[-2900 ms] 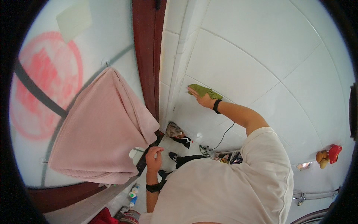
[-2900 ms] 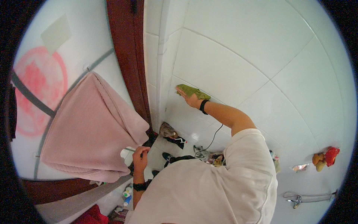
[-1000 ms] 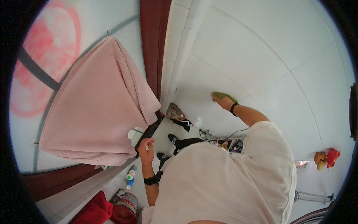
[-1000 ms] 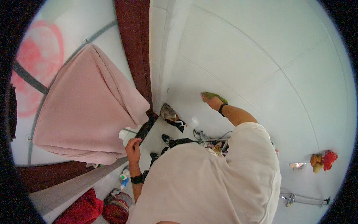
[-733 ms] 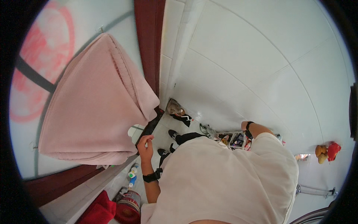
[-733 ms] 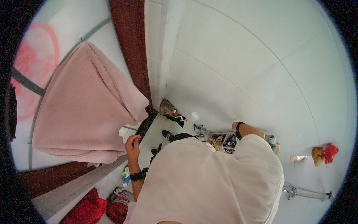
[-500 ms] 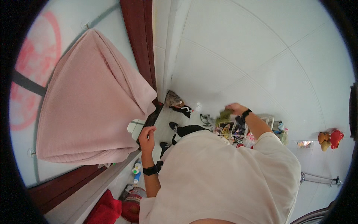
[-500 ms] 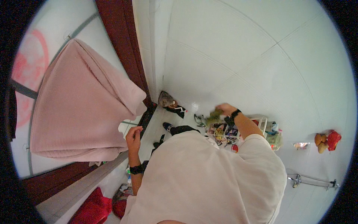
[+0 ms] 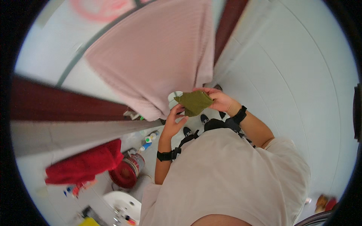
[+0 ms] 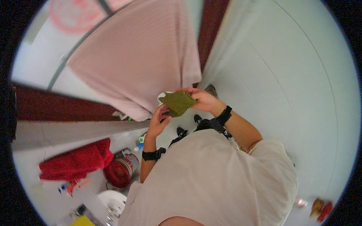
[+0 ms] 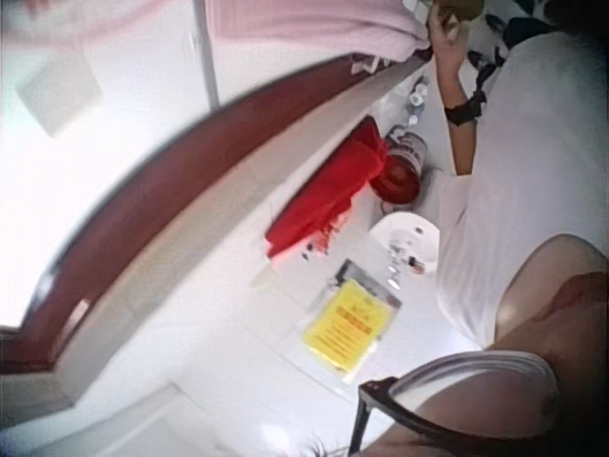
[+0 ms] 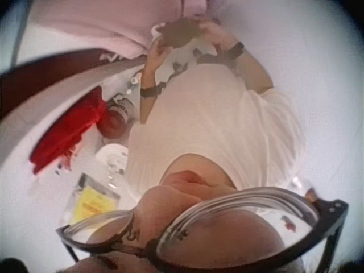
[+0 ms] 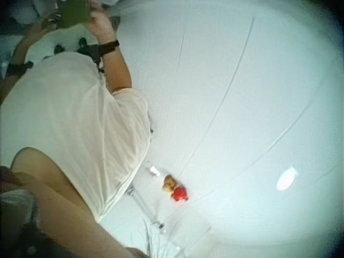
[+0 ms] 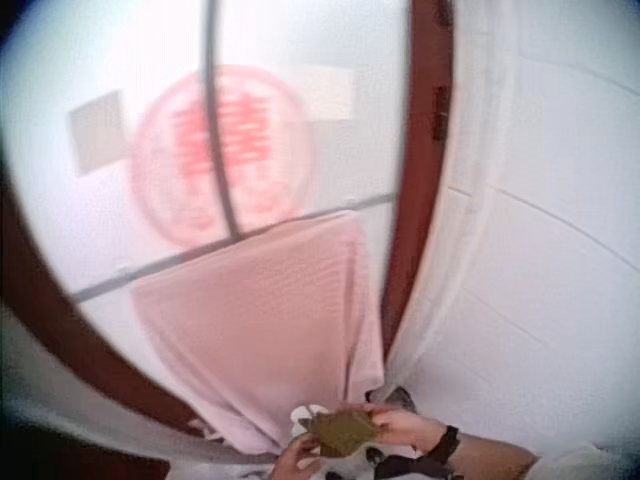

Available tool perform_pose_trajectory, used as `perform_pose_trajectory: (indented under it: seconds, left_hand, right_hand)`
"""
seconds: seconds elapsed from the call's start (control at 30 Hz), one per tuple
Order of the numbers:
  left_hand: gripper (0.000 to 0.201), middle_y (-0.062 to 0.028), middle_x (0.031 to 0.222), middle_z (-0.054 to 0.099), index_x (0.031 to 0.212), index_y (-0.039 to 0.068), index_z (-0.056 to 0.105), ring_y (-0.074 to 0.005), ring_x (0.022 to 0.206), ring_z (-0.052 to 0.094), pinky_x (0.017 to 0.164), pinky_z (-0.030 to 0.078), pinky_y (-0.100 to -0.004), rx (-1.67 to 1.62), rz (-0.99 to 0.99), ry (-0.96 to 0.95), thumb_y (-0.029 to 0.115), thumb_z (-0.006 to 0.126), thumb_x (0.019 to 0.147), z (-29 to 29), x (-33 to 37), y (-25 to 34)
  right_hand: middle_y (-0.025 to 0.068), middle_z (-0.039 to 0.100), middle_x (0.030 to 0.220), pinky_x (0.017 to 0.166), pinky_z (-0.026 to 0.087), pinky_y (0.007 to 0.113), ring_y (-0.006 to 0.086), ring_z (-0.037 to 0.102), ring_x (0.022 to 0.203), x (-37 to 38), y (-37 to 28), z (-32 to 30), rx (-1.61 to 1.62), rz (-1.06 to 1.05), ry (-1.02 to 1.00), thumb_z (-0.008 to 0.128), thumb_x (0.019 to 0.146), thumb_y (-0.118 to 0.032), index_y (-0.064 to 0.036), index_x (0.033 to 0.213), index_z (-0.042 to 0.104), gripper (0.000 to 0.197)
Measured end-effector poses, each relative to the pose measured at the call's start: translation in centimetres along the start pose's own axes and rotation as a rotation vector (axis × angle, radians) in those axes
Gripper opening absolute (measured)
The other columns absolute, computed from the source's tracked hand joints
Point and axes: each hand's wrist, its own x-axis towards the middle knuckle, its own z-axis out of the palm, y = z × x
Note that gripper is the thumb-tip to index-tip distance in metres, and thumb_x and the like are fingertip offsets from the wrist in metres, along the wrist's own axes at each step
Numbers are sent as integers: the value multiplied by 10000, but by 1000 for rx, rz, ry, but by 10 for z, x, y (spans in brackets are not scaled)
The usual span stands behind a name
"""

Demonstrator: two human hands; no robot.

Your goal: The person cleans a bathroom by wiping a door frame, wall tiles, and around a sink using a cloth.

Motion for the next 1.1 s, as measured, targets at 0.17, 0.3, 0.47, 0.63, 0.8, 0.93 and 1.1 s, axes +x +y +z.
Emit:
perform_pose_trajectory:
  seconds: [0.17, 0.3, 0.47, 0.63, 0.8, 0.93, 1.1]
  left_hand:
    - [661, -84, 1374, 542, 1477, 71, 400, -218, 1274, 517, 993, 485, -376, -132, 9, 332, 110, 723, 902, -12, -59, -8]
    - [531, -85, 1353, 561, 1397, 59, 493, -193, 1218, 551, 939, 514, -356, 102, -41, 862, 120, 712, 916, 13, -138, -40]
    - [336, -74, 1132, 681, 1300, 29, 585, -160, 1070, 627, 935, 496, -299, -64, -236, 1258, 79, 615, 969, 64, -226, -65]
    - [283, -77, 1105, 690, 1251, 12, 616, -150, 1036, 644, 907, 507, -293, -187, -288, 1731, 122, 619, 990, 160, -326, -92]
    - [292, -84, 1078, 699, 1241, 1, 618, -169, 1024, 654, 930, 506, -300, -410, -266, 2002, 122, 633, 976, 200, -373, -116]
    - [295, -91, 1049, 713, 1238, 19, 628, -173, 1002, 672, 905, 526, -320, -187, -249, 2093, 155, 619, 977, 203, -419, -171]
    - [315, -114, 1092, 716, 1255, 71, 640, -202, 1017, 681, 902, 531, -343, -53, -352, 1918, 214, 623, 976, 138, -448, -114]
  right_hand:
    - [121, 500, 1462, 1142, 391, 397, 234, 502, 1342, 75, 34, 10, 105, 304, -201, 486, 892, 12, 8, 1458, 425, 569]
    - [116, 546, 1382, 1122, 404, 405, 238, 528, 1288, 102, 85, 28, -33, 581, -139, 516, 996, -170, -5, 1425, 457, 463]
    - [112, 568, 1318, 1061, 458, 395, 241, 545, 1243, 136, 148, 20, 105, 957, -66, 574, 1005, -101, -4, 1348, 510, 362]
    - [153, 555, 1310, 1030, 479, 406, 283, 542, 1250, 121, 232, 23, -581, 1081, -273, 550, 888, 93, 16, 1364, 483, 487]
    - [136, 576, 1283, 1001, 474, 390, 265, 564, 1196, 120, 313, 38, -656, 1074, -470, 541, 865, 103, 23, 1418, 453, 565]
    - [117, 585, 1287, 1020, 472, 377, 243, 576, 1204, 114, 364, 82, -813, 1091, -593, 518, 876, 92, 25, 1377, 495, 506]
    - [127, 598, 1256, 1002, 478, 373, 246, 589, 1172, 128, 424, 112, -820, 1068, -672, 522, 864, 100, 22, 1387, 489, 530]
